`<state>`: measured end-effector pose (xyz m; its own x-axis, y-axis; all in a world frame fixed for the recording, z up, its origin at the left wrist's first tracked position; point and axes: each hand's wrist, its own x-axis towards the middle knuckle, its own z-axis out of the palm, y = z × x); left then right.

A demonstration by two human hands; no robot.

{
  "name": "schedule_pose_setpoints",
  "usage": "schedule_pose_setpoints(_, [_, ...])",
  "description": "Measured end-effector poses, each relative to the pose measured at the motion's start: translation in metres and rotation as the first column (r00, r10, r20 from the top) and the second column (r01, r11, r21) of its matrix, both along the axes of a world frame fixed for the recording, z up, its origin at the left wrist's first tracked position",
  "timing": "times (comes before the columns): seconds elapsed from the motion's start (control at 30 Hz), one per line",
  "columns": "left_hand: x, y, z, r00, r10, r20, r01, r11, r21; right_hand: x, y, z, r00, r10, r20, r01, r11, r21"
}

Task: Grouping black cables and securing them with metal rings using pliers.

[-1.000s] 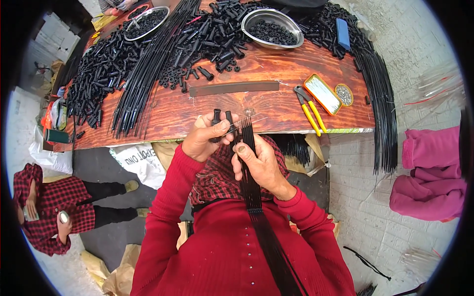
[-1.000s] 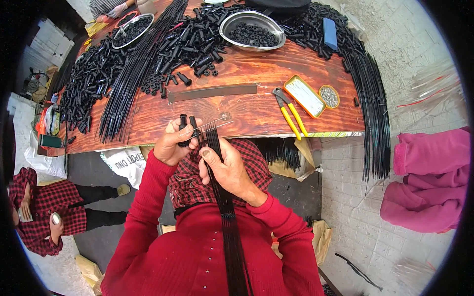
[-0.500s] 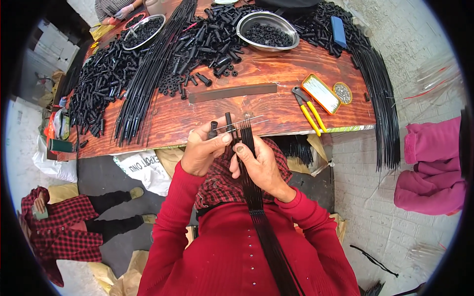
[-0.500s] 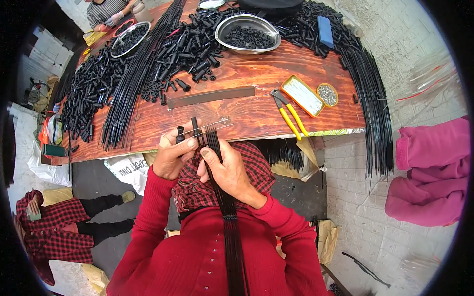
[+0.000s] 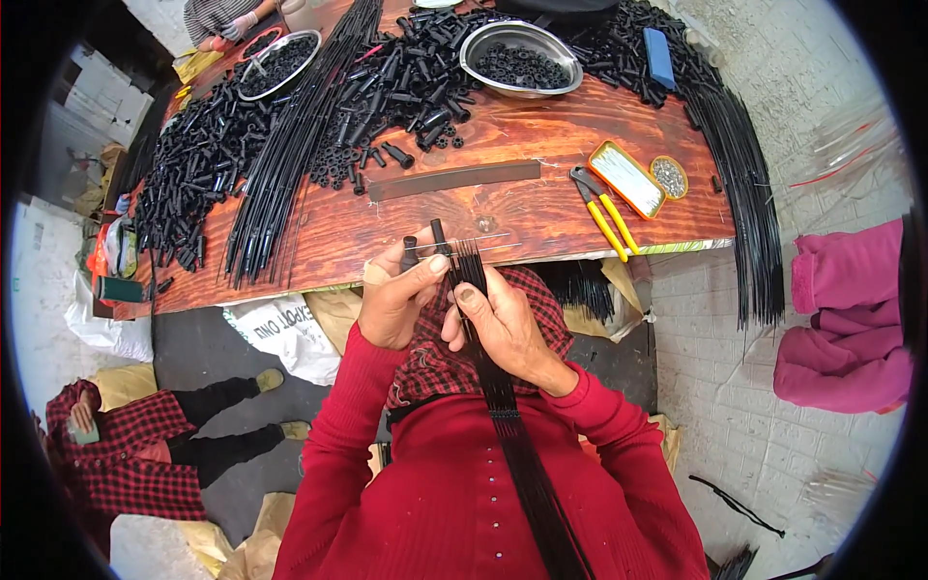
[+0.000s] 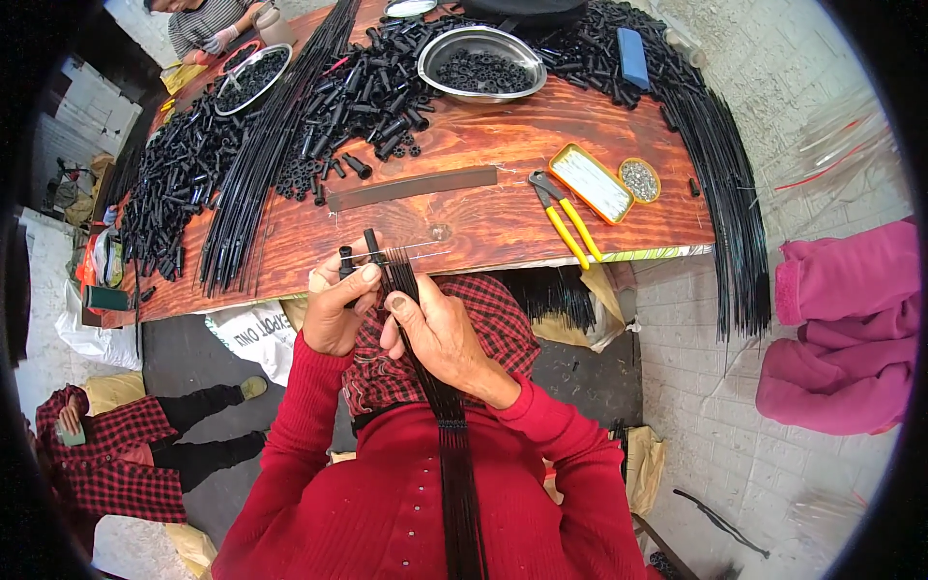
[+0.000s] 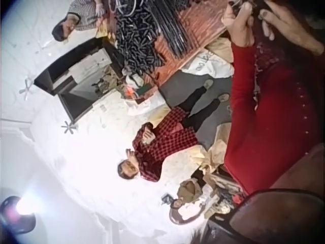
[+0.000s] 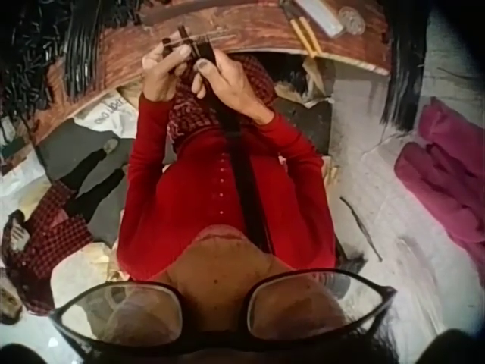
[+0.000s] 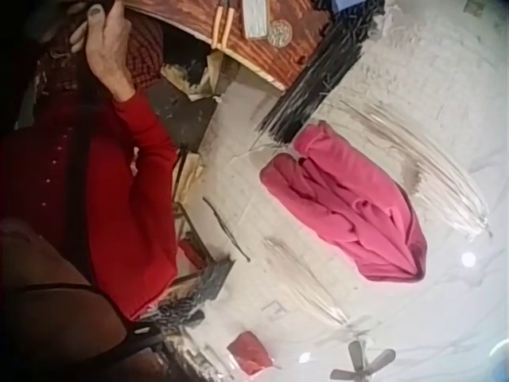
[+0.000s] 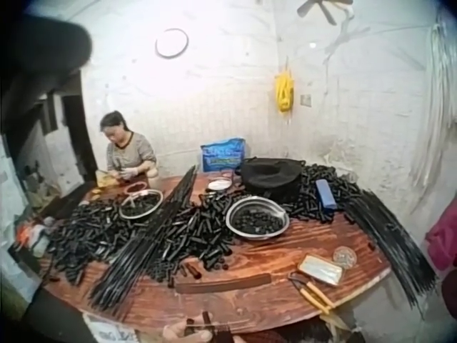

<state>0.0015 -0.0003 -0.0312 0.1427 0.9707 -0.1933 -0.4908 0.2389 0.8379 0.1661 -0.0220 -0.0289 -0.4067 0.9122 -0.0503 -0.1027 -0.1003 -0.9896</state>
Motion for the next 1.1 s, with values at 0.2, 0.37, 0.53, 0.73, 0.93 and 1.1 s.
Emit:
schedule_pose_setpoints(0.2, [-0.002, -0.001, -0.008, 0.975, -0.026, 0.221, 0.033, 0.999, -0.029, -0.005, -0.001, 0.001, 0.963, -0.007, -0.268, -0.033, 0.989, -0.144])
schedule_pose_setpoints(0.37, [-0.008, 0.001, -0.008, 0.966, -0.097, 0.239, 0.107, 0.994, -0.027, -0.004, -0.004, 0.012, 0.985, -0.019, -0.170, -0.002, 0.992, -0.123])
schedule_pose_setpoints(0.53, [-0.011, 0.005, -0.002, 0.979, -0.122, 0.165, 0.129, 0.991, -0.034, -0.004, -0.003, 0.007, 0.995, -0.013, -0.104, 0.000, 0.991, -0.130])
schedule_pose_setpoints(0.73, [-0.012, 0.004, -0.003, 0.992, -0.096, 0.077, 0.097, 0.995, -0.011, -0.004, -0.001, -0.002, 0.995, -0.020, -0.101, 0.005, 0.989, -0.145])
schedule_pose_setpoints(0.93, [-0.006, 0.003, 0.000, 1.000, -0.019, -0.012, 0.019, 0.998, 0.057, -0.003, 0.000, -0.001, 0.990, -0.012, -0.143, -0.011, 0.988, -0.156])
schedule_pose_setpoints(1.1, [-0.003, 0.003, 0.000, 0.999, 0.028, -0.031, -0.027, 0.999, 0.039, -0.003, -0.001, -0.004, 0.992, 0.000, -0.127, -0.015, 0.993, -0.119])
